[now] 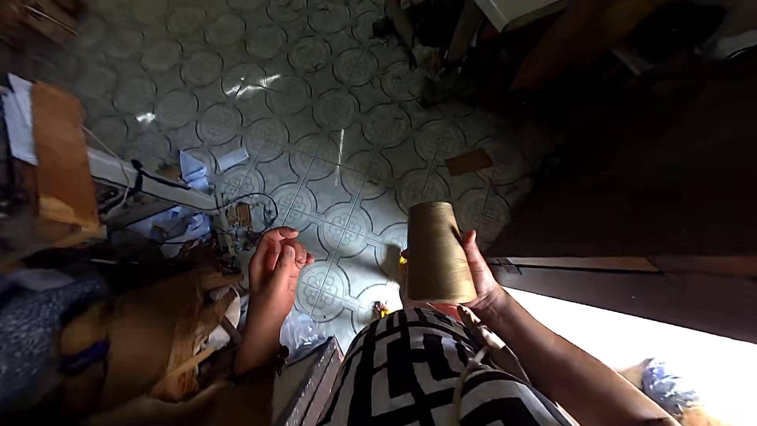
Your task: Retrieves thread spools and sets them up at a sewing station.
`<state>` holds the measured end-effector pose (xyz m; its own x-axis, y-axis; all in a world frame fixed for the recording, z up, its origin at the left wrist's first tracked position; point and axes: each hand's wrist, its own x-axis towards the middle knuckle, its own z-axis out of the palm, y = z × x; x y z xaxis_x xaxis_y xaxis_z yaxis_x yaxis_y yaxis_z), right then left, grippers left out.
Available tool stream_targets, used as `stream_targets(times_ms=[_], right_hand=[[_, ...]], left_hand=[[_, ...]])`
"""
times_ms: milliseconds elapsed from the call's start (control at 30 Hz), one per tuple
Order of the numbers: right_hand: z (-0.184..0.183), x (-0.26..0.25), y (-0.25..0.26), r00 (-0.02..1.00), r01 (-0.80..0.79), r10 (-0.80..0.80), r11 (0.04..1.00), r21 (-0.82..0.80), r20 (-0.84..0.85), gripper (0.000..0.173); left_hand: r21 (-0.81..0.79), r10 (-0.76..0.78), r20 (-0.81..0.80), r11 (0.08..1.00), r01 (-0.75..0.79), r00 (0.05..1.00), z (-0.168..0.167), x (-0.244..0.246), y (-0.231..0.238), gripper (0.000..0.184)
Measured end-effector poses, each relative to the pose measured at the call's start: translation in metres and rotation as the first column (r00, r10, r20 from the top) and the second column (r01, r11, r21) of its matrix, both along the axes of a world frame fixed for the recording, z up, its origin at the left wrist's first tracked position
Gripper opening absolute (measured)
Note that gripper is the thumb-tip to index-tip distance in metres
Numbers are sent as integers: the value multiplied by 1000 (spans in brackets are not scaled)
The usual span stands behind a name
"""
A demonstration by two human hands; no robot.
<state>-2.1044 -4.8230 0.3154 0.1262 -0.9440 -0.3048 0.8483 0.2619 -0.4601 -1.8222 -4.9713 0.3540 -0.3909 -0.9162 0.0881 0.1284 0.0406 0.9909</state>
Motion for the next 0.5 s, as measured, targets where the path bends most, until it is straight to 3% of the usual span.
stream_targets(times_ms=[67,133,233,333,500], right_hand=[[-8,-17,-43,998,28,-27,1000,-11,65,79],[-18,-33,-91,990,34,-30,999,-23,141,84],[-18,-54,-173,973,-15,25,999,-44,231,85],[-5,-73,-268,985,-75,80,996,-40,152,89],[5,-71,-407,971,-205,202,979,7,127,89]], left_hand=[[-172,15,198,985,20,980,-6,-5,-50,19],[-362,50,450,923,130,892,-15,-10,-101,26],[-368,30,702,871,326,712,-17,-27,-167,22],[-361,45,697,885,296,716,-15,-41,-235,14],[-405,215,662,909,101,718,-15,-14,-324,17]])
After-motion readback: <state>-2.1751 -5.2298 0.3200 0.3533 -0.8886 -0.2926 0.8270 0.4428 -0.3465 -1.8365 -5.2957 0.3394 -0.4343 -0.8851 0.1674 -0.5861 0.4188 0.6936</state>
